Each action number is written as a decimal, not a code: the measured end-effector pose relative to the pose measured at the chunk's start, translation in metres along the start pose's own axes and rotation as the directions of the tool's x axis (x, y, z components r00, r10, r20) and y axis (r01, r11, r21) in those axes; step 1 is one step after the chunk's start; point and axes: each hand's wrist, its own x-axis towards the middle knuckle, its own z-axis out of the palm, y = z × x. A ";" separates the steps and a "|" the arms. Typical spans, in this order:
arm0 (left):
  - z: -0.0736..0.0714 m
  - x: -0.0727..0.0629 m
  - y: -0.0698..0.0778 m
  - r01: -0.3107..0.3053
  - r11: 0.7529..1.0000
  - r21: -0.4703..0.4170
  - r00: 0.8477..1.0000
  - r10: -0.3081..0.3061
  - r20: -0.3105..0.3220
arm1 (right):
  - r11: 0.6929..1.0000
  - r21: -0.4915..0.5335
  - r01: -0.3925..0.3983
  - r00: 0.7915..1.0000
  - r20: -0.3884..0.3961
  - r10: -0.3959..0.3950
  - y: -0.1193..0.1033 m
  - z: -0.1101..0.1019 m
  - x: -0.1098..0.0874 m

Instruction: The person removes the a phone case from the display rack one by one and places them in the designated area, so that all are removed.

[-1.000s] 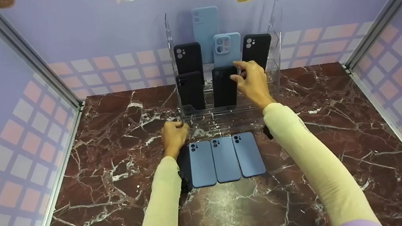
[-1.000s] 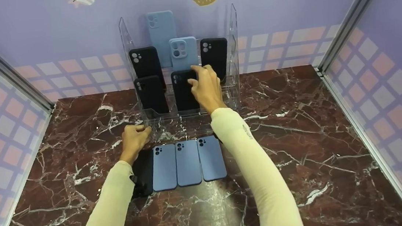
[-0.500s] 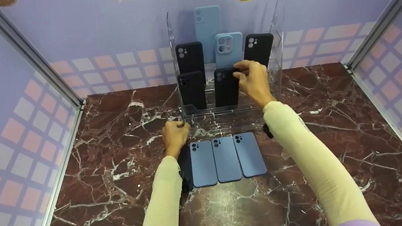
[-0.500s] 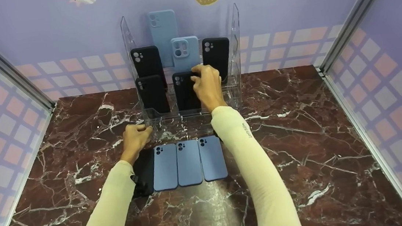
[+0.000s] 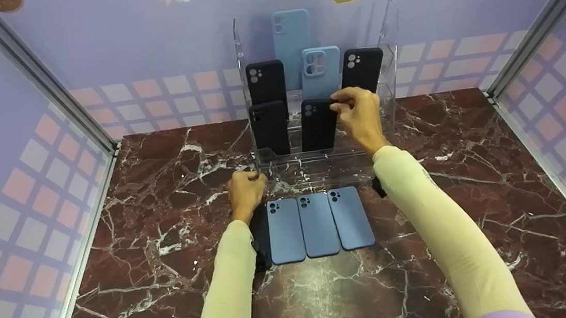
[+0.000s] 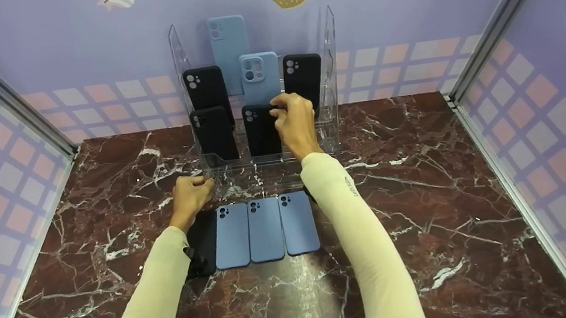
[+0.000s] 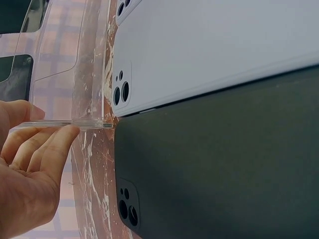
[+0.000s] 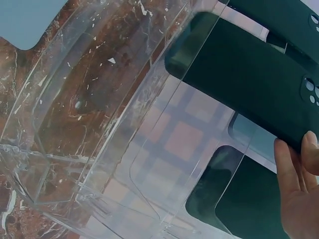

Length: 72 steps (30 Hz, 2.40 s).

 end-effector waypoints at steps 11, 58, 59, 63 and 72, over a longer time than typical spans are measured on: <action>0.000 0.000 0.000 -0.002 1.000 0.011 1.000 0.003 -0.009 | 0.999 0.042 0.012 0.997 -0.078 -0.009 -0.013 -0.018 0.007; 0.001 -0.001 0.001 0.005 1.000 0.014 1.000 -0.005 0.000 | 0.983 -0.168 -0.077 0.970 0.215 0.113 0.045 -0.115 -0.074; 0.001 -0.001 0.002 0.005 1.000 0.016 1.000 -0.005 0.000 | 0.981 -0.175 -0.085 0.965 0.229 0.125 0.047 -0.114 -0.076; 0.001 0.000 0.002 -0.002 1.000 0.024 1.000 0.002 -0.006 | 0.973 -0.208 -0.104 0.949 0.272 0.159 0.059 -0.111 -0.084; 0.000 0.000 0.001 0.010 1.000 0.015 1.000 -0.010 0.001 | 0.963 -0.228 -0.143 0.926 0.312 0.211 0.082 -0.106 -0.098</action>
